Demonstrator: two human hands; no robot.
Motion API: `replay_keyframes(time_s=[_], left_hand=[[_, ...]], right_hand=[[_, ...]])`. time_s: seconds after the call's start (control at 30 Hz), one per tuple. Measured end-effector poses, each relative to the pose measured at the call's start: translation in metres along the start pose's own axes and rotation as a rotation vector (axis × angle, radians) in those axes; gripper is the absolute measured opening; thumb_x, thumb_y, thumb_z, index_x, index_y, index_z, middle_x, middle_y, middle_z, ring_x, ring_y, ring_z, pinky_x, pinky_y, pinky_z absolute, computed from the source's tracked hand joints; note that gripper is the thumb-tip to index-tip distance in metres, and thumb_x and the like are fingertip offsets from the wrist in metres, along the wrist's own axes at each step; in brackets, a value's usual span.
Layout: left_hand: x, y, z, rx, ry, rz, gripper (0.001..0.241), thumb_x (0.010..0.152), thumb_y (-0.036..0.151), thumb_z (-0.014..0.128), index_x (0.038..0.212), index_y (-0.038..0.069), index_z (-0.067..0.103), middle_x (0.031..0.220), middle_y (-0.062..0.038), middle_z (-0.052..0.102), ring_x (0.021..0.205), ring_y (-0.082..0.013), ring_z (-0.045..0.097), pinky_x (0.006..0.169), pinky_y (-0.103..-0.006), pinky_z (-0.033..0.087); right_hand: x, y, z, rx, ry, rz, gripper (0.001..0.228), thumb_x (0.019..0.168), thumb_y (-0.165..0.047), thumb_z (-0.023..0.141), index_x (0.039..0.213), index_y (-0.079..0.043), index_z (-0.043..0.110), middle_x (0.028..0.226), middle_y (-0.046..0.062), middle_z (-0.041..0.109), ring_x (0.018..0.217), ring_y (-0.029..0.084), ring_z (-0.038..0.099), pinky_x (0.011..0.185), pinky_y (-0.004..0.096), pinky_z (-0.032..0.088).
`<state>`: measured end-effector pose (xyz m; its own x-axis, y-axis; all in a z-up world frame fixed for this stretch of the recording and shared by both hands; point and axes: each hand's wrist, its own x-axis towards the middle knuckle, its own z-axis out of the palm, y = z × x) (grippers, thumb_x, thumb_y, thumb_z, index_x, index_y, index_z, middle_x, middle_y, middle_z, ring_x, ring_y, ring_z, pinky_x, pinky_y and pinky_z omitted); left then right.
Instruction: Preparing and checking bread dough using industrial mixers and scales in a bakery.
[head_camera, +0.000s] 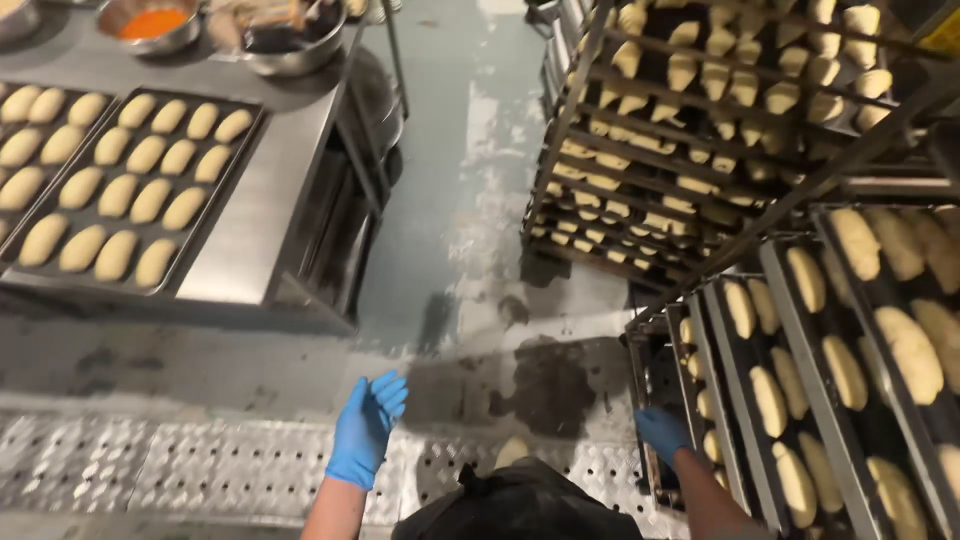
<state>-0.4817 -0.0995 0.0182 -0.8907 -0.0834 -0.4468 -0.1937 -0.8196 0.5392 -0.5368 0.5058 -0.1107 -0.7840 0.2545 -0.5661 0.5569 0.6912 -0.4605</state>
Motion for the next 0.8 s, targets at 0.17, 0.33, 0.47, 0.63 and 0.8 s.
replay_keyframes(time_s=[0.17,0.33,0.47,0.63,0.8], left_hand=[[0.071,0.01,0.039,0.092,0.077,-0.121,0.051,0.112,0.038,0.037,0.13,-0.003,0.062,0.115,-0.018,0.07,0.093,-0.0249,0.064,0.083,-0.0368,0.047],[0.172,0.018,0.09,0.113,-0.054,-0.212,0.052,0.112,0.037,0.041,0.129,-0.008,0.059,0.1,-0.014,0.066,0.083,-0.0202,0.061,0.082,-0.0359,0.05],[0.28,0.029,0.123,0.352,-0.147,-0.403,0.056,0.109,0.044,0.04,0.136,0.0,0.061,0.12,-0.015,0.07,0.105,-0.0265,0.063,0.097,-0.0408,0.044],[0.378,0.029,0.222,0.584,-0.238,-0.531,0.056,0.109,0.04,0.035,0.134,-0.004,0.059,0.119,-0.02,0.067,0.098,-0.0272,0.059,0.087,-0.0392,0.042],[0.438,-0.023,0.301,0.684,-0.517,-0.79,0.053,0.11,0.04,0.038,0.126,-0.003,0.064,0.106,-0.016,0.07,0.087,-0.0243,0.063,0.079,-0.0363,0.048]], right_hand=[[0.026,-0.049,-0.009,0.162,-0.029,0.058,0.042,0.091,-0.036,0.063,0.097,0.002,0.079,0.078,0.01,0.075,0.068,0.022,0.063,0.067,0.035,0.052],[0.082,-0.072,-0.014,0.27,0.065,0.096,0.045,0.09,-0.041,0.06,0.098,-0.001,0.079,0.083,0.008,0.076,0.072,0.021,0.065,0.07,0.035,0.053],[0.079,-0.085,-0.015,0.533,0.223,0.218,0.038,0.09,-0.029,0.072,0.113,-0.001,0.08,0.084,0.01,0.076,0.072,0.022,0.065,0.068,0.035,0.054],[0.053,-0.072,-0.019,0.388,0.253,0.402,0.054,0.095,-0.052,0.057,0.121,-0.008,0.075,0.093,0.007,0.076,0.078,0.02,0.069,0.078,0.034,0.055],[-0.015,-0.075,-0.035,0.696,0.534,0.455,0.043,0.096,-0.033,0.062,0.123,-0.002,0.073,0.1,0.012,0.078,0.075,0.022,0.071,0.072,0.034,0.059]])
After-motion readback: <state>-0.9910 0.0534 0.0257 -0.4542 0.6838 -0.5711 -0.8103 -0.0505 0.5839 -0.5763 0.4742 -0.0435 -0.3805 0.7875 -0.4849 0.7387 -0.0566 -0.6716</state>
